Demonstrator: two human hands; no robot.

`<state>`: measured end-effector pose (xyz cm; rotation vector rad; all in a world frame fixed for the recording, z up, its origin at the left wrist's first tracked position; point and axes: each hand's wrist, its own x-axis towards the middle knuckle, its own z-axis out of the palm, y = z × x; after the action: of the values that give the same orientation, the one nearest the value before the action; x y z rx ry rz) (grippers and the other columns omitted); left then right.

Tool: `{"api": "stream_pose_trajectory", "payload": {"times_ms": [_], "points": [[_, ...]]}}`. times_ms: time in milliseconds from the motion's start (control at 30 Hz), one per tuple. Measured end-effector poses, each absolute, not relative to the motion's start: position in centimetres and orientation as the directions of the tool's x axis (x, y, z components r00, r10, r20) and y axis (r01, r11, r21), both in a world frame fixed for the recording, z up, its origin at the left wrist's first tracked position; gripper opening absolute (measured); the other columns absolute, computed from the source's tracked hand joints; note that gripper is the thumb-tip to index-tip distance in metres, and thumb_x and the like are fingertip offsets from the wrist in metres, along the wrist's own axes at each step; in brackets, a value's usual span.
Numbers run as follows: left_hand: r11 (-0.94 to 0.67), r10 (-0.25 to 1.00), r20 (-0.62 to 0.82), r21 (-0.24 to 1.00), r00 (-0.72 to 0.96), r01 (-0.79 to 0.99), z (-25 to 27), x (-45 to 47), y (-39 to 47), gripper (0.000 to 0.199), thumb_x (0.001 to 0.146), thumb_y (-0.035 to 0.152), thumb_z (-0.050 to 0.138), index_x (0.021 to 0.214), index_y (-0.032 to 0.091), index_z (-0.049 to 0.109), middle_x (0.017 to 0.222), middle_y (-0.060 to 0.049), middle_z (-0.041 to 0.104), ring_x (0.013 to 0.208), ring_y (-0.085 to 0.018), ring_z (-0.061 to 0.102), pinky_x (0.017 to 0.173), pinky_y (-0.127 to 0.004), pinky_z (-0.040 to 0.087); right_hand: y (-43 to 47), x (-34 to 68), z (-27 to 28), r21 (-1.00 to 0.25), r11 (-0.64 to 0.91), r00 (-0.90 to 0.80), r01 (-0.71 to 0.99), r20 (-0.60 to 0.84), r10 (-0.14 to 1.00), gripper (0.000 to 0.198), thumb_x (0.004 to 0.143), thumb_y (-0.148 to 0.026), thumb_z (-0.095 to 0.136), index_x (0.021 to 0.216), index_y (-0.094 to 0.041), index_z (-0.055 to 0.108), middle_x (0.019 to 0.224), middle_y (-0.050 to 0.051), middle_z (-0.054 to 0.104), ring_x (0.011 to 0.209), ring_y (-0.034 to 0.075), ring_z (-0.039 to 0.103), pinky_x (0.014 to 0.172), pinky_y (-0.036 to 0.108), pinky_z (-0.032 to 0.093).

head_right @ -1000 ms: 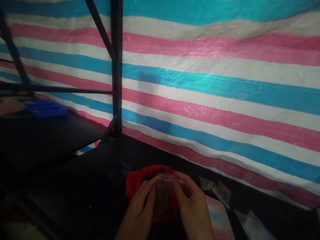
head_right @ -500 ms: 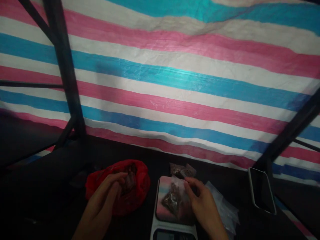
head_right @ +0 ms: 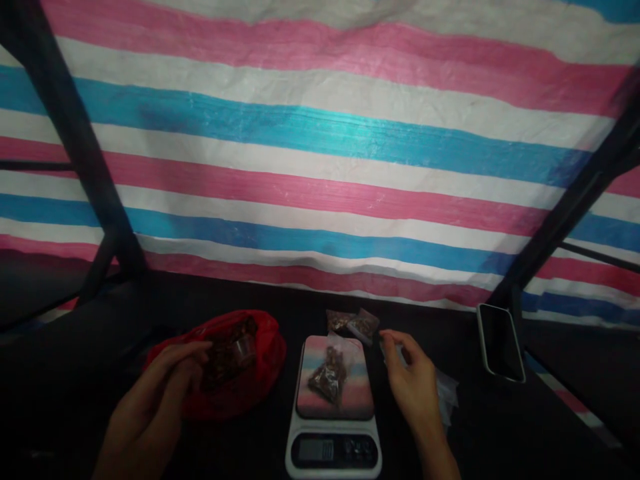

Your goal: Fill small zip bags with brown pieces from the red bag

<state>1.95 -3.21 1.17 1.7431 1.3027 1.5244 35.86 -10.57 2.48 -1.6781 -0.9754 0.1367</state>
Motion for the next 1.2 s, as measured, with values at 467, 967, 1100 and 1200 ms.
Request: {"api": "stream_pose_trajectory", "payload": {"times_ms": [467,967,1100,1200], "points": [[-0.374,0.876,0.438,0.882,-0.202,0.287,1.8,1.2,-2.7,0.018,0.098,0.041,0.057,0.097,0.030,0.072,0.087,-0.004,0.071,0.080,-0.025,0.068,0.073,-0.036,0.059,-9.5,34.4,2.4,-0.788,0.031,0.500,0.615,0.421,0.757,0.048,0.087,-0.067,0.061,0.082,-0.024,0.082,0.090,0.011,0.078,0.096,0.031,0.070,0.094,0.045,0.052],[-0.496,0.832,0.541,0.825,-0.123,0.269,1.2,5.6,-6.2,0.014,0.092,0.033,0.066,0.098,0.029,0.078,0.103,-0.008,0.079,0.102,-0.029,0.073,0.096,-0.041,0.057,-9.6,30.1,6.5,-0.837,0.029,0.344,0.547,0.256,0.903,0.037,0.081,-0.059,0.063,0.071,-0.025,0.073,0.072,0.003,0.070,0.074,0.025,0.064,0.069,0.034,0.048],[-0.389,0.903,0.404,0.913,-0.147,0.121,0.5,9.2,-8.4,0.060,0.071,0.028,0.089,0.128,0.029,0.071,0.136,-0.013,0.072,0.139,-0.039,0.058,0.122,-0.050,0.040,-9.4,25.2,8.8,-0.827,0.103,0.229,0.553,0.270,0.935,0.034,0.083,-0.056,0.063,0.071,-0.026,0.075,0.071,0.001,0.068,0.073,0.023,0.063,0.068,0.031,0.048],[-0.263,0.939,0.235,0.961,-0.250,-0.082,0.7,9.8,-8.2,0.071,0.068,0.028,0.091,0.134,0.027,0.066,0.143,-0.015,0.068,0.143,-0.040,0.055,0.124,-0.050,0.038,-9.0,21.2,9.6,-0.859,0.116,0.115,0.499,0.198,0.974,0.027,0.083,-0.050,0.066,0.073,-0.027,0.076,0.073,0.000,0.072,0.071,0.021,0.065,0.066,0.029,0.049]]}}
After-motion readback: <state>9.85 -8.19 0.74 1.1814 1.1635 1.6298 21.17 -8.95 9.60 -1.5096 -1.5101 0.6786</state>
